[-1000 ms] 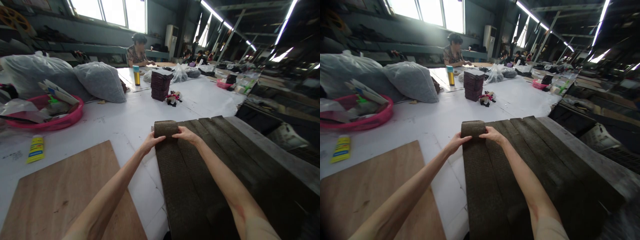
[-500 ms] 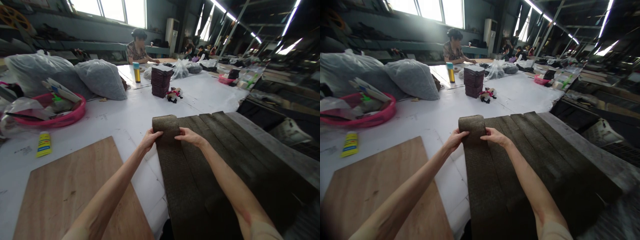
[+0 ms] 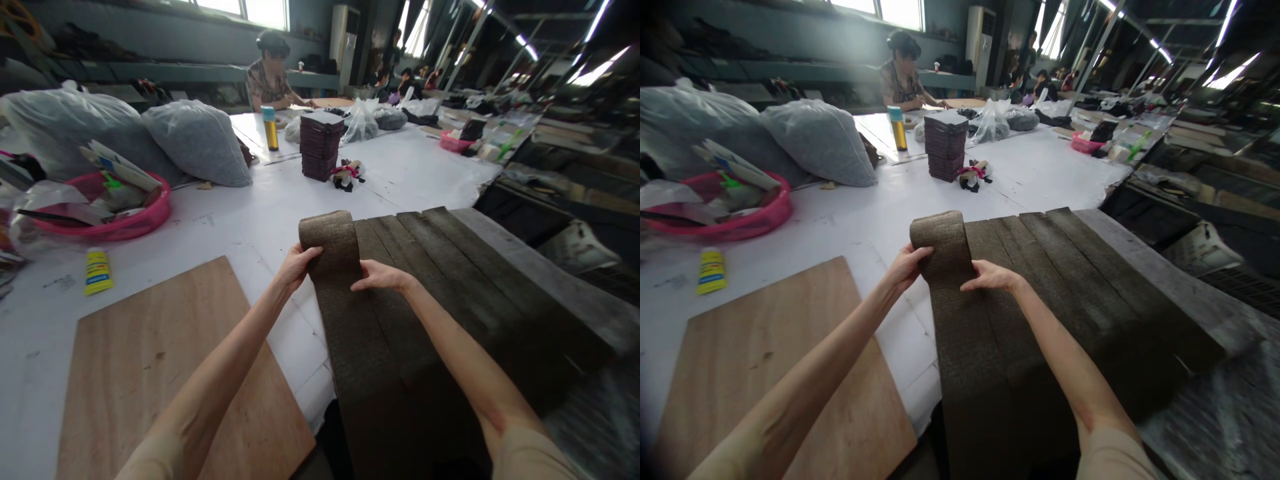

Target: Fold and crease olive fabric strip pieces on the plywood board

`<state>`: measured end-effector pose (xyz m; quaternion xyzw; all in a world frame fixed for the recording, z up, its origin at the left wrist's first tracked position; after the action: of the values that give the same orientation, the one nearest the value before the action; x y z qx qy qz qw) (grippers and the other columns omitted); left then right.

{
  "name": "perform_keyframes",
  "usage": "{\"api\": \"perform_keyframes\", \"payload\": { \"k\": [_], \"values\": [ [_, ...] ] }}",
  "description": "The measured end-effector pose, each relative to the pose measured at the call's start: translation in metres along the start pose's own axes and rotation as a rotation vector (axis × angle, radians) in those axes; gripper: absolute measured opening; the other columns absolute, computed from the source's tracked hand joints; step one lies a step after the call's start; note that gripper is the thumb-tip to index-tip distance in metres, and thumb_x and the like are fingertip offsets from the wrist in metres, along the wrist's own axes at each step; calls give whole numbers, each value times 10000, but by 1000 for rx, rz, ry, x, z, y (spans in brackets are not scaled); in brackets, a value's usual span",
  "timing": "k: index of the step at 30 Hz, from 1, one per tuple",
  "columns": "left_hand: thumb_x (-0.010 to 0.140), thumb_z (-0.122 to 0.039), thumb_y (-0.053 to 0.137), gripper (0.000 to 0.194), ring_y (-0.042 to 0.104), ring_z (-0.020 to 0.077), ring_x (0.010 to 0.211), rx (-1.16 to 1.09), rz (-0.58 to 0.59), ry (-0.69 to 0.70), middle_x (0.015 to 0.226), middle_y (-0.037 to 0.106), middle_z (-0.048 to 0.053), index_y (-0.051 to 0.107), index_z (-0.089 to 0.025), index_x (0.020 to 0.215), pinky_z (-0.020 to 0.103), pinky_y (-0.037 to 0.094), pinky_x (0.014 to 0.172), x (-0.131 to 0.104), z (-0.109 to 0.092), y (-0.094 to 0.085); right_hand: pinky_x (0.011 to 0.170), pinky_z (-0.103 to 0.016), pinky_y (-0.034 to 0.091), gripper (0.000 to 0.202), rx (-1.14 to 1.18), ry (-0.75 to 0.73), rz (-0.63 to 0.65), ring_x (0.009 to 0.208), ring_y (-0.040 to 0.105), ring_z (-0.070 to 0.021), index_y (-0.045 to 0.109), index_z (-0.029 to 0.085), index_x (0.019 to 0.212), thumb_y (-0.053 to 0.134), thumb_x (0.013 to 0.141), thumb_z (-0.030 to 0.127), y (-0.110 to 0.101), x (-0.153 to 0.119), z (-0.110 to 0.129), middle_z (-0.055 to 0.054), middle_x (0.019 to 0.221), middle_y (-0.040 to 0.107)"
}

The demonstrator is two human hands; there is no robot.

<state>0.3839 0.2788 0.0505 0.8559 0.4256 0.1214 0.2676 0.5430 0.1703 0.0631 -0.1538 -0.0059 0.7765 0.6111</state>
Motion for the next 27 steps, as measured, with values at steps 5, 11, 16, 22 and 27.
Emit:
{"api": "perform_keyframes", "payload": {
  "k": [5, 11, 16, 22, 27],
  "values": [
    [589, -291, 842, 371, 672, 156, 761, -11, -15, 6, 877, 746, 20, 706, -160, 908, 260, 520, 744, -10, -9, 5, 965, -425, 490, 498, 16, 28, -67, 966, 658, -238, 719, 133, 1026, 855, 579, 306, 10, -10, -6, -37, 972, 738],
    [596, -280, 831, 349, 674, 151, 723, -39, -11, 33, 809, 737, 3, 691, -166, 894, 248, 524, 697, -20, -20, 13, 979, -373, 493, 570, 71, 48, 20, 999, 654, -208, 700, 167, 1103, 862, 571, 289, 20, -27, -6, -23, 1019, 735],
    [593, -275, 827, 344, 675, 157, 739, -51, -26, 39, 824, 738, 7, 692, -161, 889, 251, 526, 697, -23, -22, 16, 929, -392, 513, 472, 49, 80, -84, 918, 671, -216, 730, 144, 1002, 860, 566, 271, 26, -33, -13, -21, 920, 744],
    [612, -285, 820, 355, 676, 171, 784, -57, -24, 63, 840, 729, -10, 684, -179, 923, 278, 527, 747, -37, -33, 23, 949, -368, 506, 503, 101, 76, 26, 985, 660, -211, 712, 165, 1069, 850, 599, 278, 39, -54, -6, -18, 979, 736],
    [610, -262, 819, 307, 659, 133, 706, -93, -22, 85, 808, 720, -24, 681, -171, 869, 246, 517, 695, -39, -35, 26, 958, -399, 509, 563, -41, 98, -63, 1032, 651, -258, 695, 144, 1098, 854, 570, 256, 44, -62, -17, -52, 1049, 728]
  ]
}}
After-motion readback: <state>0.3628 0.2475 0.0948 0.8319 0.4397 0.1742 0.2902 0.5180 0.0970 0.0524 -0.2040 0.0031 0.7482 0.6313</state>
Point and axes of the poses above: each hand's wrist, its own x-axis towards the middle knuckle, its own y-axis out of the palm, z = x × y, the point moved 5 cm from there along x, towards the middle knuckle
